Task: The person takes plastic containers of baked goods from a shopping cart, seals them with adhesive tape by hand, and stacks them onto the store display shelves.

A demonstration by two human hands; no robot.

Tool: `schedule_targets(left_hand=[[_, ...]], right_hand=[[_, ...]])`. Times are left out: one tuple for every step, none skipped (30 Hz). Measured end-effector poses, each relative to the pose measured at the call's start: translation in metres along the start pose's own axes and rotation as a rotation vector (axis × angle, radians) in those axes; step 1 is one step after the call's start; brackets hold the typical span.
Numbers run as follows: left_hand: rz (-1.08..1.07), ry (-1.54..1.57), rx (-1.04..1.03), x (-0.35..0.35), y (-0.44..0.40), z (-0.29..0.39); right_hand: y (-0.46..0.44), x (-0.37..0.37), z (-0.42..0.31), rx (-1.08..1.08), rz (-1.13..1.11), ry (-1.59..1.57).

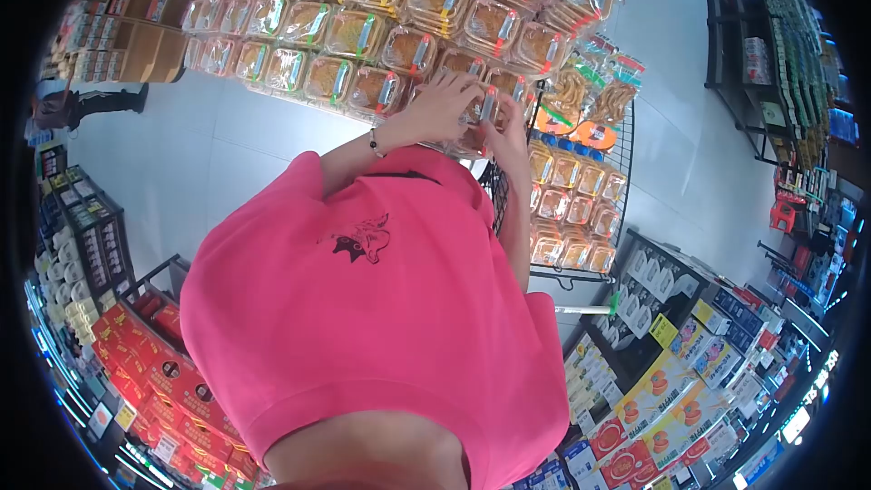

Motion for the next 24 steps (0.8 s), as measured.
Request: schedule_targets(left_hand=[[0.048, -0.023, 0.005, 0.002, -0.003, -0.007], [0.085, -0.044, -0.029, 0.004, -0.007, -0.014], [0.083, -0.046, -0.04, 0.006, -0.01, -0.02], [0.132, -0.028, -0.066, 0.008, -0.012, -0.024], [0.18, -0.009, -0.091, 0.009, -0.014, -0.03], [0.201, 0.002, -0.106, 0.009, -0.015, -0.036], [0.197, 0.002, -0.112, 0.008, -0.015, -0.04], [0.219, -0.097, -0.14, 0.006, -0.014, -0.044], [0.241, -0.195, -0.169, 0.007, -0.012, -0.045], [0.234, -0.193, -0.176, 0.007, -0.01, -0.046], [0.218, -0.205, -0.149, 0.007, -0.007, -0.046], [0.201, -0.22, -0.121, 0.007, -0.005, -0.047], [0.195, -0.221, -0.123, 0.006, -0.003, -0.048], [0.175, -0.207, -0.091, 0.005, 0.0, -0.05], [0.156, -0.192, -0.06, 0.003, 0.002, -0.052], [0.151, -0.193, -0.064, 0.001, 0.004, -0.053], [0.171, -0.205, -0.058, -0.002, 0.006, -0.056], [0.191, -0.217, -0.052, -0.005, 0.008, -0.058], [0.187, -0.214, -0.056, -0.008, 0.008, -0.06], [0.186, -0.236, -0.073, -0.009, 0.009, -0.064], [0.185, -0.257, -0.09, -0.01, 0.008, -0.066], [0.179, -0.255, -0.094, -0.01, 0.006, -0.069], [0.196, -0.245, -0.094, -0.01, 0.005, -0.071], [0.212, -0.234, -0.095, -0.01, 0.004, -0.071]], right_hand=[[-0.01, -0.004, 0.004, 0.007, 0.007, -0.004], [-0.019, -0.007, 0.007, 0.055, -0.004, 0.079], [-0.027, -0.011, 0.007, 0.101, -0.014, 0.161], [-0.035, -0.015, 0.007, 0.126, -0.002, 0.134], [-0.04, -0.017, 0.008, 0.13, 0.006, 0.131], [-0.044, -0.019, 0.007, 0.182, 0.019, 0.213], [-0.046, -0.021, 0.006, 0.23, 0.033, 0.295], [-0.048, -0.022, 0.007, 0.227, 0.04, 0.291], [-0.05, -0.023, 0.007, 0.316, 0.051, 0.457], [-0.05, -0.024, 0.007, 0.403, 0.062, 0.623], [-0.048, -0.024, 0.009, 0.399, 0.07, 0.62], [-0.045, -0.024, 0.01, 0.357, 0.095, 0.638], [-0.043, -0.025, 0.012, 0.315, 0.117, 0.654], [-0.043, -0.025, 0.016, 0.311, 0.12, 0.648], [-0.042, -0.026, 0.019, 0.303, 0.112, 0.607], [-0.041, -0.026, 0.022, 0.295, 0.106, 0.567], [-0.04, -0.024, 0.025, 0.293, 0.111, 0.565], [-0.037, -0.026, 0.018, 0.252, 0.082, 0.573], [-0.035, -0.028, 0.016, 0.211, 0.052, 0.581], [-0.034, -0.029, 0.017, 0.207, 0.058, 0.58], [-0.033, -0.031, 0.016, 0.24, 0.061, 0.598], [-0.033, -0.034, 0.016, 0.273, 0.065, 0.617], [-0.032, -0.037, 0.017, 0.267, 0.072, 0.615], [-0.03, -0.04, 0.013, 0.289, 0.1, 0.601]])
Point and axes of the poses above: each hand's wrist, its own y-axis away from the middle knuckle, its own x-axis out of the back of the hand, z = x × y, the point moved 2 cm from there along -y, towards the middle knuckle, and after that the axes turned 14 degrees about z, right-handed, at the moved point
